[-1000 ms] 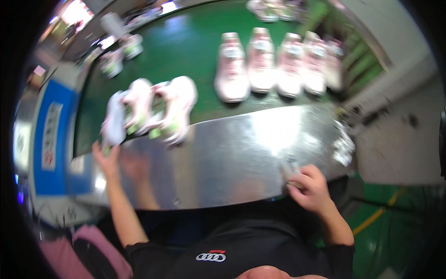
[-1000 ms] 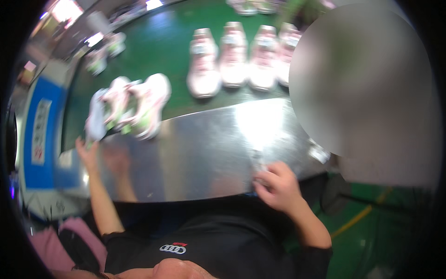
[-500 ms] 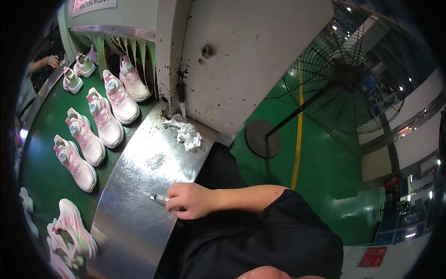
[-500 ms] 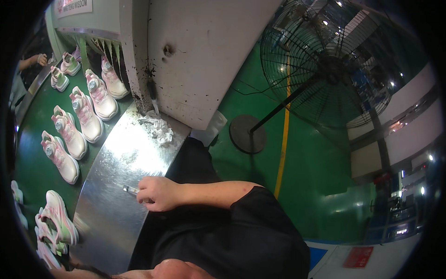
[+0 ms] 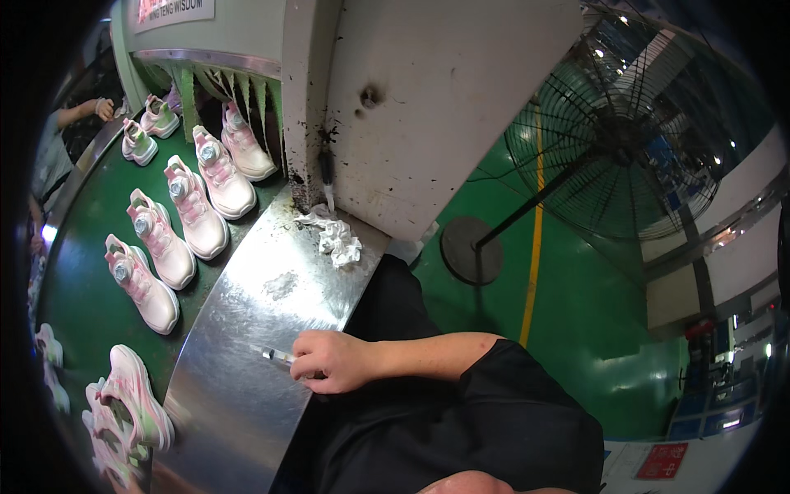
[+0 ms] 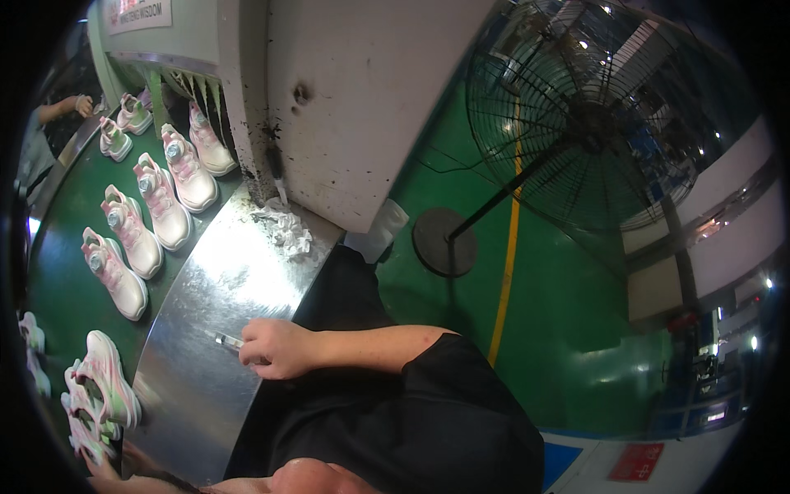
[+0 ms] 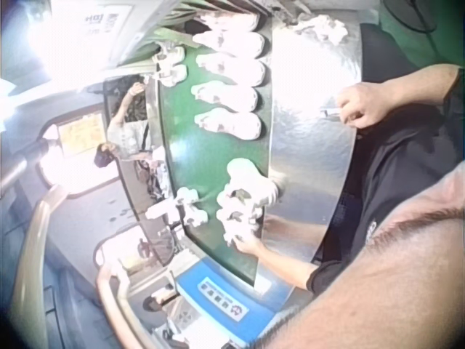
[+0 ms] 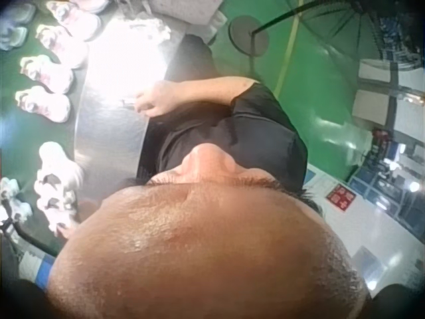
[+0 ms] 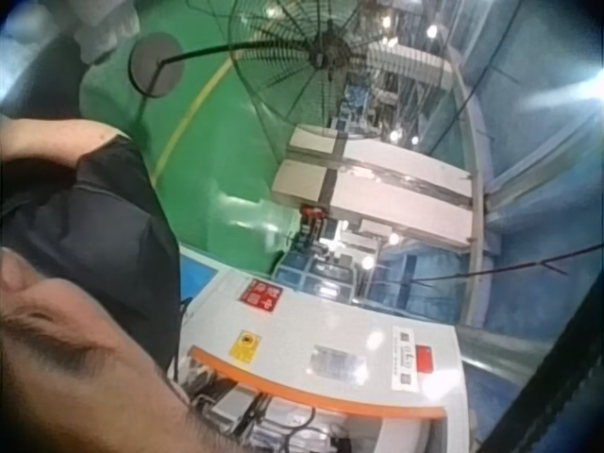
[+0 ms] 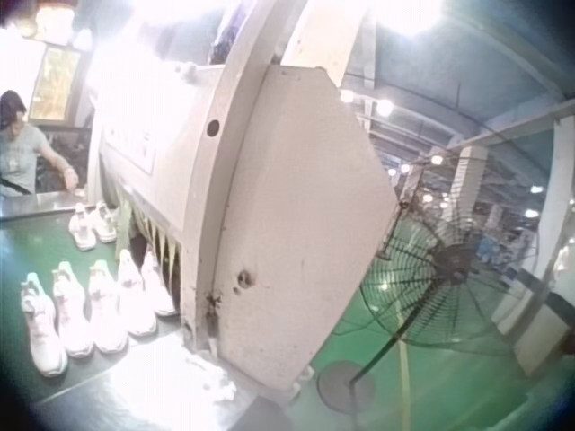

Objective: The person applies adhesive along the seams of shoes using a syringe, refills the syringe with liquid from a bottle, and wipes the syringe with a paper towel.

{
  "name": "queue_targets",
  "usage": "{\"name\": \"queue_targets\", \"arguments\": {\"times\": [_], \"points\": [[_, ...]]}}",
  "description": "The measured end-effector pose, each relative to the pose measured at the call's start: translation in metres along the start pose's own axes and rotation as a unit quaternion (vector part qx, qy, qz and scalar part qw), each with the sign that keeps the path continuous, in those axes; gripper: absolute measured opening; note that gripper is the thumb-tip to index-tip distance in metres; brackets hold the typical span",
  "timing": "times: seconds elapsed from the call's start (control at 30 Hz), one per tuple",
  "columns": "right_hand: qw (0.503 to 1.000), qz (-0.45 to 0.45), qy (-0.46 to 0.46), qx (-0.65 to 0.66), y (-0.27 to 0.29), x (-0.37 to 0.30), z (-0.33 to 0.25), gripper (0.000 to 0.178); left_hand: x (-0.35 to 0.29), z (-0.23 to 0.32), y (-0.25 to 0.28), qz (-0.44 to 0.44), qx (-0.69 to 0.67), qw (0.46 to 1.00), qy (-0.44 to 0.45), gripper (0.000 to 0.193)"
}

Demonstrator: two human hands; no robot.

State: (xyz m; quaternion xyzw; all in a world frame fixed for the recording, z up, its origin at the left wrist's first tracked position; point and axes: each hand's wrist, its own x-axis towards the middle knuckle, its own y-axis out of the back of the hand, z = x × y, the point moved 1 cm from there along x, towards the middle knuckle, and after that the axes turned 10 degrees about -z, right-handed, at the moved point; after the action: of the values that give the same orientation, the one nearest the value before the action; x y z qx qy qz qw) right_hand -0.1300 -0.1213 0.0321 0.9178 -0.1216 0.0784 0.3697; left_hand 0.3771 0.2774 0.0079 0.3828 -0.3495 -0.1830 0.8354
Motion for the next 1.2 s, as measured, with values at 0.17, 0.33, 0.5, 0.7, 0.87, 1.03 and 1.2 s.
{"name": "queue_targets", "arguments": {"times": [0.17,0.33,0.5,0.7,0.87,1.03,1.2], "points": [[0.999,0.015,0.007,0.039,-0.011,0.002,0.009,0.013,0.017,-0.015,0.010,-0.084,0.126,0.988,-0.029,0.038],[0.999,0.007,-0.033,0.042,0.018,-0.004,0.004,0.020,-0.001,0.073,0.007,0.056,0.236,0.970,0.026,0.062],[0.967,0.015,-0.079,0.241,0.015,-0.012,0.021,0.029,-0.058,0.182,-0.049,-0.066,-0.342,0.925,0.153,0.057],[0.989,-0.029,-0.030,0.143,0.024,0.006,0.010,0.051,-0.027,0.195,-0.128,-0.131,-0.148,0.952,0.235,0.069],[0.984,-0.058,-0.018,0.166,0.016,0.015,0.015,0.049,-0.006,0.085,-0.152,-0.095,-0.291,0.927,0.217,0.043],[0.983,0.002,-0.032,0.179,0.018,-0.001,0.016,0.048,0.011,0.090,-0.146,-0.131,-0.155,0.969,0.143,0.040],[0.981,0.016,-0.068,0.180,0.024,-0.014,0.028,0.049,0.000,0.127,-0.128,-0.158,-0.163,0.968,0.104,0.038]]}}
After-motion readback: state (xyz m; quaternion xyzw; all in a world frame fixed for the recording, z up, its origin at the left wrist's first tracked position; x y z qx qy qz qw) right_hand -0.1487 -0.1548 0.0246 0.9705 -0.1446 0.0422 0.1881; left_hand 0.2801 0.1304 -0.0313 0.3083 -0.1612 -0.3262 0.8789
